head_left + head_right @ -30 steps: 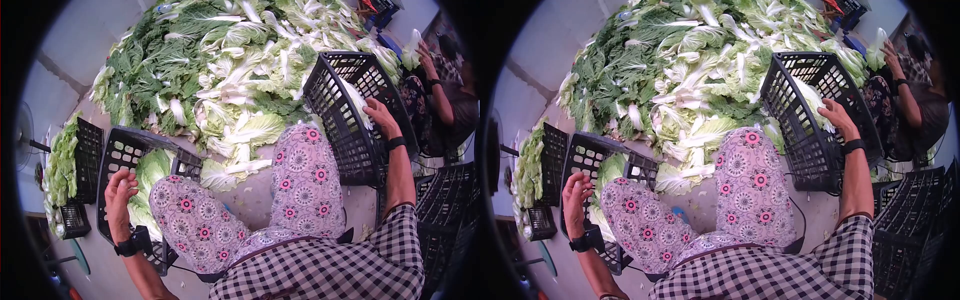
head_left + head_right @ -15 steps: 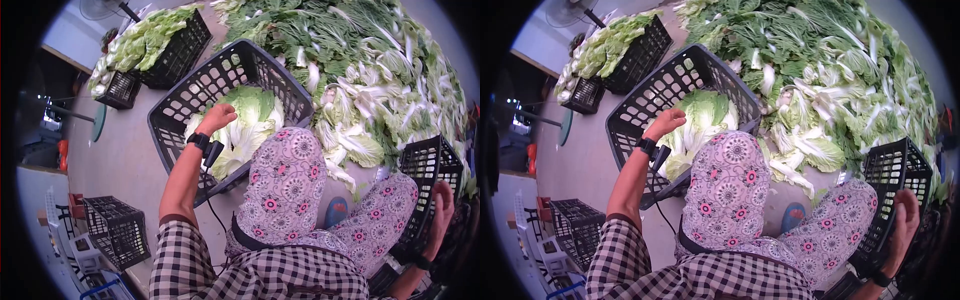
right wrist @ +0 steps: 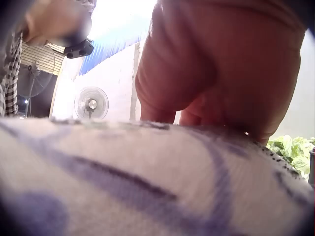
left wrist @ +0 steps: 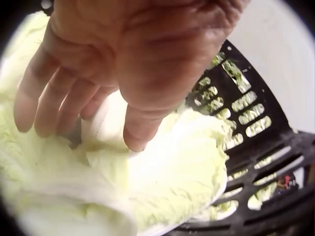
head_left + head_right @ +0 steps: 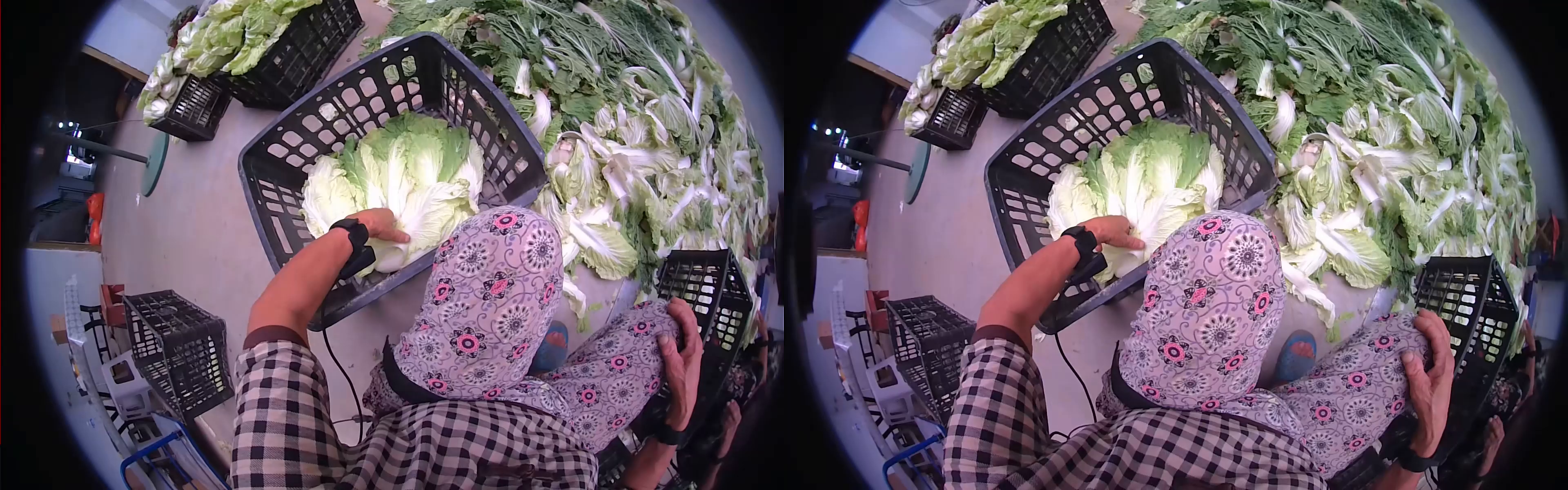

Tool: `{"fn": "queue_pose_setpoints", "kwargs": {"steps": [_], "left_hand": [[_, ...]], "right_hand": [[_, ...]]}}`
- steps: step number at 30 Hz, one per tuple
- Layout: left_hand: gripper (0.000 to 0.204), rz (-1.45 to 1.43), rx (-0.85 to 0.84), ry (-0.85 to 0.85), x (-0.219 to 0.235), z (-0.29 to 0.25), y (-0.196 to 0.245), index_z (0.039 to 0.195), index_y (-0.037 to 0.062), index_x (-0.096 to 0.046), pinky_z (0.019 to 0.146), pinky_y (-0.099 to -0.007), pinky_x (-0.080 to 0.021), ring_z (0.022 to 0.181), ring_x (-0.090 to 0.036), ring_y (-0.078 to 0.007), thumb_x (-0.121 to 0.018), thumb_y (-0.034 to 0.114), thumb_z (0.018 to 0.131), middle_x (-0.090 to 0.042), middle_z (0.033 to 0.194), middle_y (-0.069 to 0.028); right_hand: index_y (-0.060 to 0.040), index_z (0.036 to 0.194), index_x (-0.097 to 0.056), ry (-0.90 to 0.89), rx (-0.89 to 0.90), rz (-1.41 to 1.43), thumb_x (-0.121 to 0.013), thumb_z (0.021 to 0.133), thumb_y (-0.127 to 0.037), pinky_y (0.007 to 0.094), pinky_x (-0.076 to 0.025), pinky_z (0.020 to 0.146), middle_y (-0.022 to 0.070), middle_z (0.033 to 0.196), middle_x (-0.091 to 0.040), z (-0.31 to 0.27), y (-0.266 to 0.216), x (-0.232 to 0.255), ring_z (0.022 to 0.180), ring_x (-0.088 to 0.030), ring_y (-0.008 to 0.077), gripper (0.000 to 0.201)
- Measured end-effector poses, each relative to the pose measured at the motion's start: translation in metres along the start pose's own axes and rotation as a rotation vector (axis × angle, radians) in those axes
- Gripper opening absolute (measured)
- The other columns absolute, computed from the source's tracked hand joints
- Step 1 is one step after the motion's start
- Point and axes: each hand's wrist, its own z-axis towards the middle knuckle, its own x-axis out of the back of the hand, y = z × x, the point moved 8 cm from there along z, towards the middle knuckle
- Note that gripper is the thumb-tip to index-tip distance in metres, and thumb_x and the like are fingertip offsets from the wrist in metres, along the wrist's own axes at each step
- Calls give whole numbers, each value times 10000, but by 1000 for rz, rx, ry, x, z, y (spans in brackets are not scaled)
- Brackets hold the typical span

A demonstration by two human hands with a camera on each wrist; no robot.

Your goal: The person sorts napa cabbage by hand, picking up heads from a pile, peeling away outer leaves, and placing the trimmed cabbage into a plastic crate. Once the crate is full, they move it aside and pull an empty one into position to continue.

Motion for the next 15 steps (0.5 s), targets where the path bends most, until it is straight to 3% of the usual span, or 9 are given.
{"fn": "queue_pose_setpoints", "kwargs": {"steps": [1, 2, 5, 8, 11, 12, 15], "left_hand": [[534, -25, -74, -50, 0, -15, 16, 892, -6, -575, 439, -302, -424, 657, -553, -164, -693, 488, 729, -583, 775, -87], [480, 15, 112, -92, 3, -26, 16, 931, -2, -585, 478, -307, -426, 660, -547, -151, -685, 434, 759, -591, 788, -65], [469, -64, 148, -258, -11, -17, -6, 958, -8, -590, 554, -310, -447, 660, -538, -140, -702, 395, 748, -592, 794, -46], [515, 129, -59, -295, -9, -11, -10, 1003, -29, -572, 643, -336, -468, 693, -566, -182, -723, 372, 716, -610, 813, -70], [540, 161, -372, -48, -3, -38, 18, 1050, -21, -553, 699, -370, -471, 764, -600, -244, -723, 361, 708, -631, 848, -109], [574, 57, -417, -73, -16, -39, 18, 1129, 17, -529, 760, -389, -464, 861, -608, -299, -706, 374, 715, -637, 893, -157], [551, 375, -193, 114, -16, -21, 3, 1124, 53, -555, 780, -371, -466, 888, -606, -308, -699, 381, 705, -633, 905, -167]], "right_hand": [[27, 1138, -523, -3, 2, -9, -635, 784, -395, 366, -275, 1034, 174, 1255, -485, 1, 2, 0, 1212, -417, 278, 563], [23, 1136, -525, -6, 2, -18, -633, 783, -399, 371, -269, 1037, 178, 1261, -483, 1, 4, 0, 1220, -412, 285, 560], [21, 1137, -527, 9, -18, 7, -628, 779, -420, 371, -265, 1041, 179, 1264, -482, 1, 4, -2, 1225, -410, 283, 578], [28, 1145, -527, -2, -12, 2, -634, 772, -425, 373, -264, 1044, 178, 1264, -484, 4, 0, -3, 1226, -411, 282, 597], [30, 1153, -524, -4, -17, 32, -638, 770, -442, 373, -265, 1045, 175, 1261, -488, 5, 10, -3, 1223, -414, 276, 619], [35, 1171, -512, -4, -5, 25, -636, 778, -429, 365, -270, 1040, 163, 1254, -494, 6, 12, -3, 1212, -422, 261, 620], [45, 1206, -489, -1, 10, 11, -631, 795, -403, 347, -280, 1030, 138, 1240, -507, 3, 18, -2, 1190, -438, 232, 625]]}}
